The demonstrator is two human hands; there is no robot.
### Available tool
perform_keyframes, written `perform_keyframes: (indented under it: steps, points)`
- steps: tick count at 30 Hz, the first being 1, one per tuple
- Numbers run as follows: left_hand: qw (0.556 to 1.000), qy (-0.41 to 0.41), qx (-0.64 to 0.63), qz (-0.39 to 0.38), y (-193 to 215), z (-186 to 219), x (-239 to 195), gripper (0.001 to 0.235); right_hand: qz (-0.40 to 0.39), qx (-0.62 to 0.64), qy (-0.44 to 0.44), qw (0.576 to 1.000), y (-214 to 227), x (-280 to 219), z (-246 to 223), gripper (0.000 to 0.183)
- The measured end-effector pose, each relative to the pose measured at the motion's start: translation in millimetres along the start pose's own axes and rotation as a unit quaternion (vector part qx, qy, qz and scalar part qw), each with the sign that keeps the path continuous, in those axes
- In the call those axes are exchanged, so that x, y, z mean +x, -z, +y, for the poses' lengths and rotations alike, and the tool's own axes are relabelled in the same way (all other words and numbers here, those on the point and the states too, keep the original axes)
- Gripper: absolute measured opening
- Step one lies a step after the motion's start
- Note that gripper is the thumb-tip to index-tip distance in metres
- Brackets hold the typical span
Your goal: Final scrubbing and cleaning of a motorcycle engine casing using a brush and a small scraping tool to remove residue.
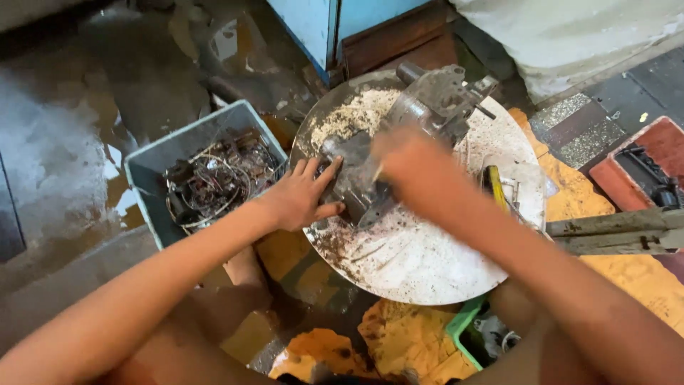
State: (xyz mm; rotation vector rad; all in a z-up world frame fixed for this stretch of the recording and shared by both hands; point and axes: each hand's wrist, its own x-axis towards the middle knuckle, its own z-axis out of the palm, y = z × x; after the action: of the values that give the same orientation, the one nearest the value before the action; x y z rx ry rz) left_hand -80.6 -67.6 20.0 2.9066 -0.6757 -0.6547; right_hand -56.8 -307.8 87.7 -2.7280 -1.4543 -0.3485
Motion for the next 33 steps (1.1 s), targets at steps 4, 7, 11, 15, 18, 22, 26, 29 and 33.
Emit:
perform_keyframes:
  steps: [4, 7, 11, 15, 18, 22, 26, 29, 33]
  points:
    - [1.000, 0.001, 0.004, 0.021, -4.8, -3.6, 2.4, 0.090, 0.042, -0.141, -0.021, 0.989, -13.6, 10.0, -2.5, 0.018]
    - [1.000, -0.006, 0.013, 0.009, -5.7, -3.4, 1.3, 0.092, -0.083, 0.024, -0.026, 0.996, -16.2, 7.0, -40.4, 0.020]
    - [1.000, 0.000, -0.006, 0.003, -5.1, -7.9, 2.6, 0.095, -0.214, 0.198, -0.079, 0.953, 7.8, 12.0, -47.6, 0.023]
    - [0.999, -0.007, -0.022, 0.024, -7.6, -8.3, 0.3, 0.095, 0.014, -0.044, -0.117, 0.992, 17.8, 6.9, 9.9, 0.025]
    - [0.999, -0.010, -0.016, 0.027, -9.8, -11.6, 1.5, 0.095, -0.008, -0.099, -0.110, 0.989, 16.9, 9.2, -11.3, 0.019]
    - [1.000, -0.012, -0.005, 0.017, -17.8, -12.7, 5.5, 0.095, -0.120, 0.138, -0.086, 0.979, -35.3, 3.4, -66.1, 0.014]
    - [0.999, -0.017, -0.003, 0.035, -19.9, -14.9, 8.2, 0.092, -0.118, 0.140, -0.132, 0.974, 0.7, 11.5, -39.6, 0.021]
    - [0.999, -0.003, -0.053, 0.009, -14.0, -10.7, 4.8, 0.091, -0.042, -0.022, -0.179, 0.983, 33.2, 22.7, -5.1, 0.033]
    - [0.999, -0.016, -0.008, 0.051, -26.8, -16.3, 10.6, 0.093, -0.110, 0.013, -0.126, 0.986, 10.4, 18.4, -26.3, 0.019]
